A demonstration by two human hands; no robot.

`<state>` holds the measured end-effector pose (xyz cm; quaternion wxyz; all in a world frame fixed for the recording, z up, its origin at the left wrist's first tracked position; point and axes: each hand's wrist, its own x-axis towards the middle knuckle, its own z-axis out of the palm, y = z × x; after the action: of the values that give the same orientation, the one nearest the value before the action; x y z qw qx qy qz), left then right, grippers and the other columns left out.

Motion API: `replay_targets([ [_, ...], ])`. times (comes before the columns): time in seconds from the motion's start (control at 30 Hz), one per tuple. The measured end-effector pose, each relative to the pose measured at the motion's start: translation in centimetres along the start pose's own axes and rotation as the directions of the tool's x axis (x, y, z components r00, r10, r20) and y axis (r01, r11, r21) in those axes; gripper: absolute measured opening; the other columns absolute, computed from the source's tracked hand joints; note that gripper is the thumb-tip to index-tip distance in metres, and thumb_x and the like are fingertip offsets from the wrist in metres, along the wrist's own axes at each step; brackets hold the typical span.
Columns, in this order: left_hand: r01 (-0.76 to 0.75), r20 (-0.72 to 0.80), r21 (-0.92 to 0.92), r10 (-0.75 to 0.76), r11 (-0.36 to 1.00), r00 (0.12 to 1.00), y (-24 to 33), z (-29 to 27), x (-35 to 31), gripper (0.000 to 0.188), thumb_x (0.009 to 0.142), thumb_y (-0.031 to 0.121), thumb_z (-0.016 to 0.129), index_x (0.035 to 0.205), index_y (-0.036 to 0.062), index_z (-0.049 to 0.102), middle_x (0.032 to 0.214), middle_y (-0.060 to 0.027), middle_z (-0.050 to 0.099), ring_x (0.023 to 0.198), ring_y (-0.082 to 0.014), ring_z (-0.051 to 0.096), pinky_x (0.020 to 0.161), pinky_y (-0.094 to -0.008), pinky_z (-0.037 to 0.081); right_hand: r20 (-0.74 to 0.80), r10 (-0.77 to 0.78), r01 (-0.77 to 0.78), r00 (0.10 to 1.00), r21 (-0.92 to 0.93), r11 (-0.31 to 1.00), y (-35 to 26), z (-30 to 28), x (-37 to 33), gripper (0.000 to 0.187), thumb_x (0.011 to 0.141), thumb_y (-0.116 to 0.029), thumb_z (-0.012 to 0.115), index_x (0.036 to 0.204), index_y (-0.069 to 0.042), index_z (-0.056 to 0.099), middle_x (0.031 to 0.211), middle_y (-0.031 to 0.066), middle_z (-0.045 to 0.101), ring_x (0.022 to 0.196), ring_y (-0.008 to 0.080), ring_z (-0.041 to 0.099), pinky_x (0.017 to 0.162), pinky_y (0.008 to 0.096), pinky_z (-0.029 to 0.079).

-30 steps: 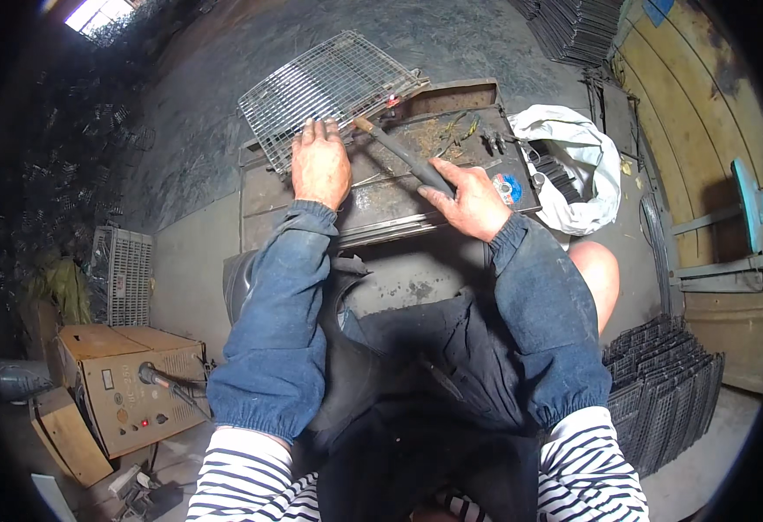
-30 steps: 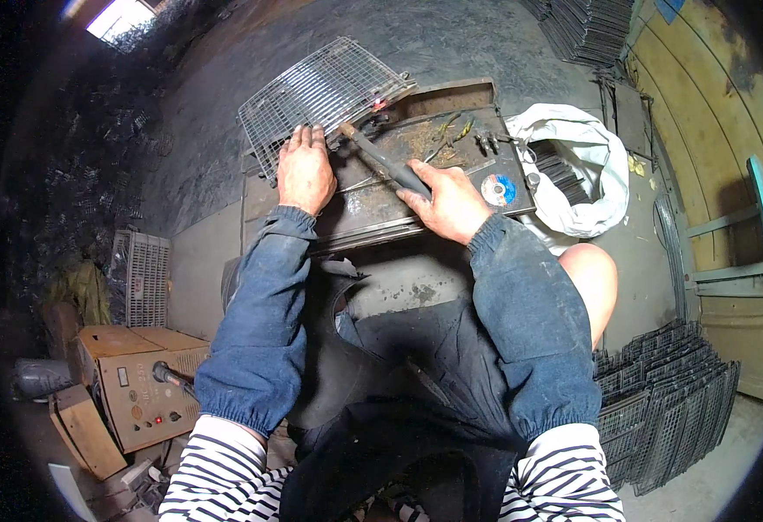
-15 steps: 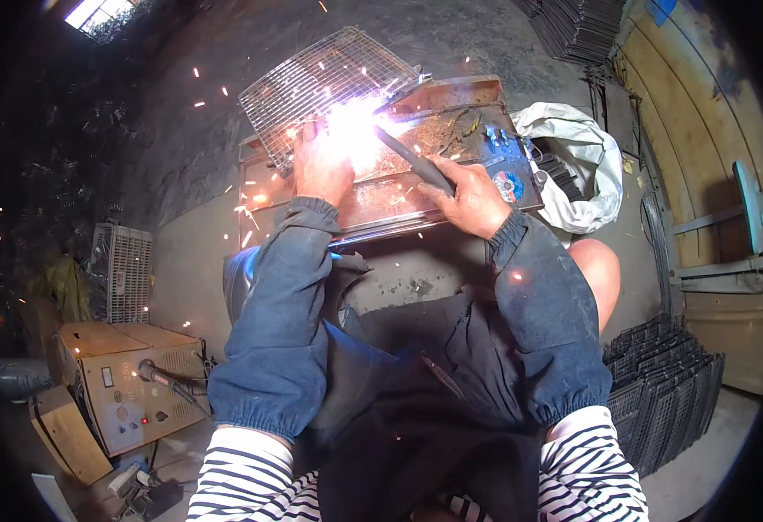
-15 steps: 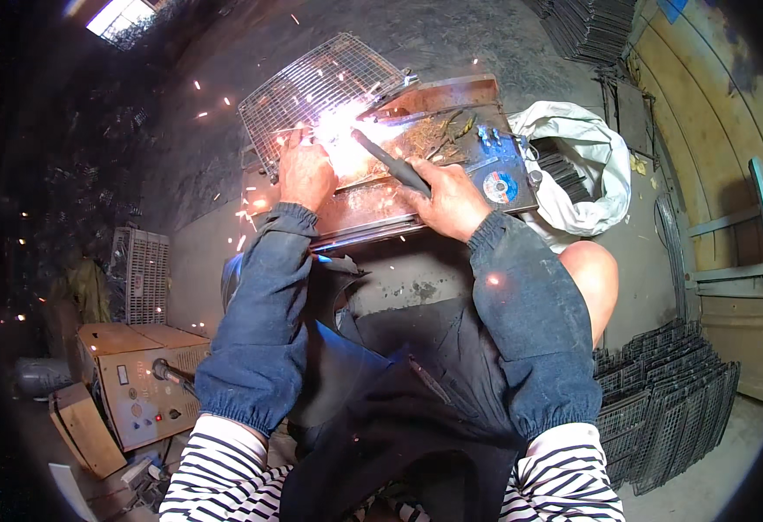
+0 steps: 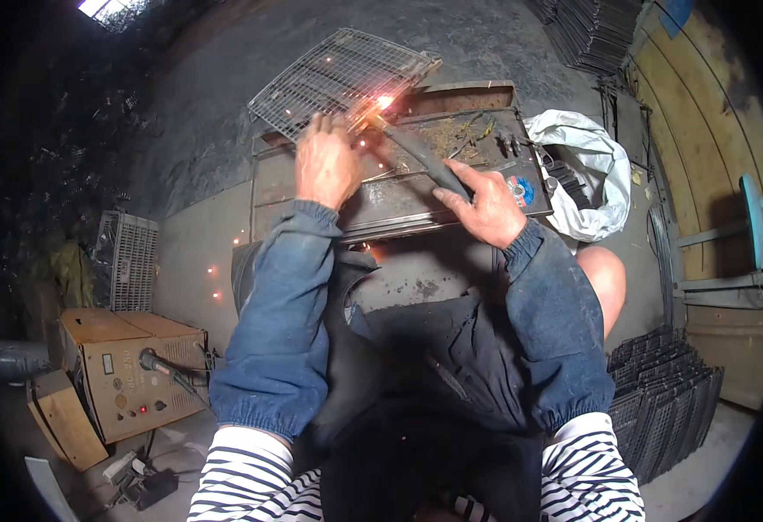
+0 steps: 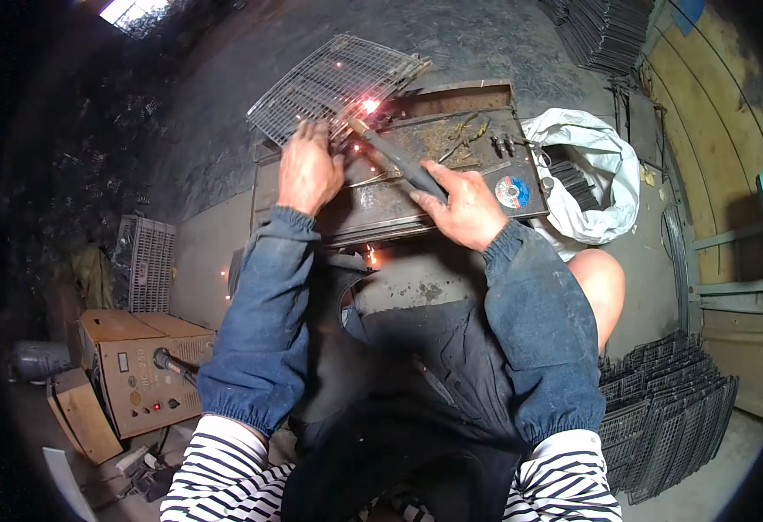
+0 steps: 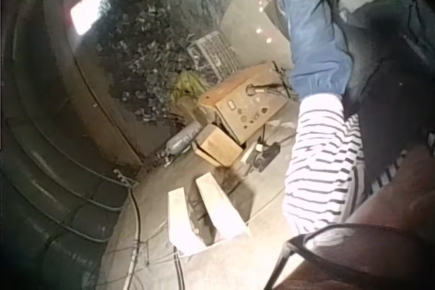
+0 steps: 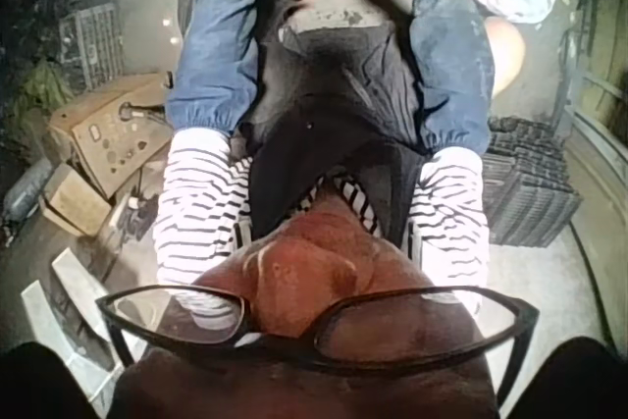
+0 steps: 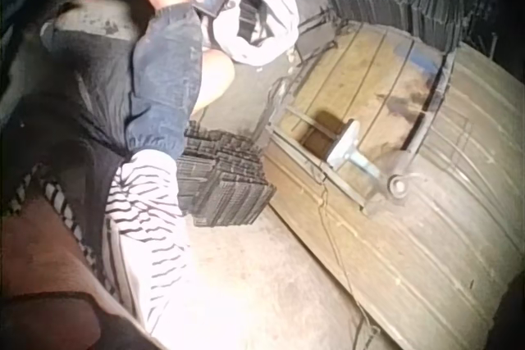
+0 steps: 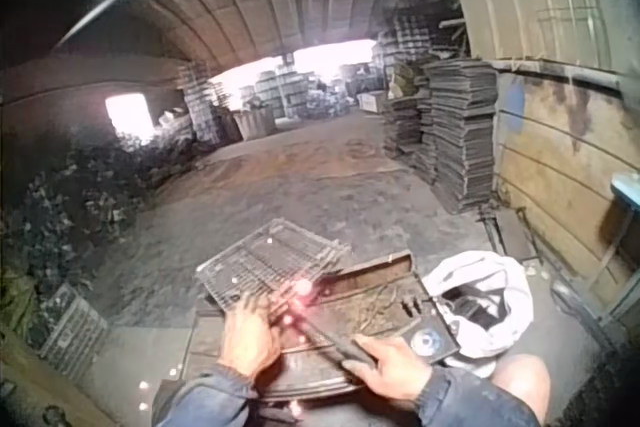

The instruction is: Welding metal grid components onto a larger frame structure.

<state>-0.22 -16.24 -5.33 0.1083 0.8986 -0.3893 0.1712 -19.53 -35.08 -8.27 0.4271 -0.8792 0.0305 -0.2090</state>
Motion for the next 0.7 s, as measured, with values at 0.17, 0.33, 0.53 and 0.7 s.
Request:
replay_targets([
  [0.17,0.014,-0.021,0.265,-0.008,0.964,1.0,-1.5,1.3,-2.2,0.049,0.086,0.01,0.056,0.132,-0.0073,0.057,0.135,-0.0232,0.06,0.134,-0.037,0.051,0.103,-0.05,0.045,0.019,-0.053,0.052,0.998,0.007,0.999,-0.8,0.7,0.2,0.047,0.091,-0.024,0.073,0.126,0.005,0.062,0.098,0.0255,0.071,0.091,0.039,0.072,0.081,0.041,0.056],
  [0.33,0.022,0.069,0.334,-0.047,0.942,0.997,-0.7,0.9,-1.5,0.049,0.086,0.011,0.056,0.132,-0.0072,0.058,0.134,-0.0232,0.061,0.134,-0.0359,0.052,0.101,-0.0508,0.045,0.01,0.033,-0.033,0.999,-0.064,0.997,-0.3,0.6,0.2,0.051,0.091,-0.028,0.072,0.127,0.006,0.061,0.1,0.0272,0.071,0.092,0.0398,0.072,0.083,0.0415,0.055],
  [0.53,0.017,0.08,0.332,-0.046,0.943,0.996,-0.5,0.9,-1.3,0.05,0.085,0.011,0.057,0.131,-0.0083,0.059,0.133,-0.025,0.062,0.132,-0.0367,0.054,0.101,-0.0514,0.045,0.05,0.076,-0.075,0.996,-0.028,0.997,0.0,0.6,0.4,0.053,0.092,-0.029,0.071,0.128,0.007,0.059,0.101,0.0294,0.07,0.095,0.0426,0.07,0.086,0.0438,0.055],
  [0.7,0.015,0.087,0.346,-0.048,0.938,0.995,-0.7,1.0,-1.4,0.05,0.085,0.011,0.058,0.131,-0.008,0.059,0.133,-0.0248,0.062,0.132,-0.0367,0.054,0.1,-0.0514,0.046,0.112,0.112,-0.12,0.987,0.062,0.991,-0.8,0.3,0.8,0.047,0.092,-0.028,0.07,0.124,0.004,0.062,0.097,0.0279,0.07,0.093,0.041,0.071,0.082,0.0432,0.056],
])
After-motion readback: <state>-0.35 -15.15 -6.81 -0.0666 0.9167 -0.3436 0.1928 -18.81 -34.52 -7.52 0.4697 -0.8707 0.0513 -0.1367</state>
